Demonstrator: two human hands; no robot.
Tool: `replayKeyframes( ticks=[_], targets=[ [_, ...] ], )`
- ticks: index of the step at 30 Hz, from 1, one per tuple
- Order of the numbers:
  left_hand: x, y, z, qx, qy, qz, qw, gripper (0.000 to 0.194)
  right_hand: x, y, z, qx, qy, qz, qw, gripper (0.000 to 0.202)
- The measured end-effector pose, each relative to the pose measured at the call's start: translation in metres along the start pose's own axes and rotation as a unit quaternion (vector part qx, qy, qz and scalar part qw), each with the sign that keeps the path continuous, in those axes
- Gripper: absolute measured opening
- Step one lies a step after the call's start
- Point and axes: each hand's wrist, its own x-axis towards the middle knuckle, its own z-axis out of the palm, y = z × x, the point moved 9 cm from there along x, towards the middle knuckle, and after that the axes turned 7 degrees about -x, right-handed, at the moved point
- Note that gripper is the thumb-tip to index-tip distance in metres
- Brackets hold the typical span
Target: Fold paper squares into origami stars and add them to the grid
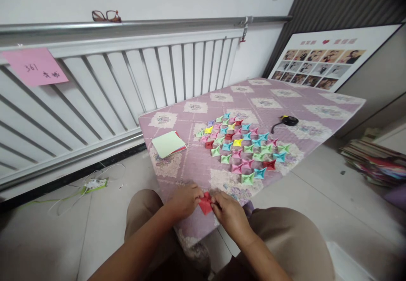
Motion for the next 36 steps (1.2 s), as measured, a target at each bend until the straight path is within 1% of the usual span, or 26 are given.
replayKeyframes(
  ticks=[7,11,15,21,23,28,32,36],
  targets=[
    [0.002,-0.002,0.000,0.003,0.005,0.003,1.000,0.018,0.003,0.002,-0.001,-0.003,-0.020,0.012,1.000,0.010],
    [0.004,-0.002,-0.001,0.014,0.001,0.009,1.000,0.014,0.004,0.002,-0.001,-0.011,-0.016,0.006,1.000,0.013],
    [0.003,0.001,-0.003,0.042,-0.004,0.014,0.999,0.008,0.003,-0.002,-0.002,-0.032,0.010,-0.024,0.999,0.014],
    [-0.003,0.006,0.002,0.115,-0.007,0.023,0.993,0.016,-0.007,-0.008,0.001,-0.112,0.080,-0.090,0.986,0.021],
    [-0.005,0.008,0.005,0.139,-0.007,0.028,0.990,0.019,-0.011,-0.012,0.003,-0.132,0.092,-0.113,0.980,0.020],
    [-0.011,0.009,0.008,0.180,0.004,0.038,0.983,0.020,-0.014,-0.017,0.004,-0.151,0.074,-0.139,0.976,0.017],
    [-0.014,0.008,0.011,0.196,0.002,0.055,0.979,0.018,-0.016,-0.020,0.004,-0.162,0.057,-0.156,0.973,0.014],
    [-0.017,0.009,0.014,0.206,-0.001,0.072,0.976,0.018,-0.017,-0.022,0.004,-0.177,0.045,-0.162,0.970,0.015]
  ],
)
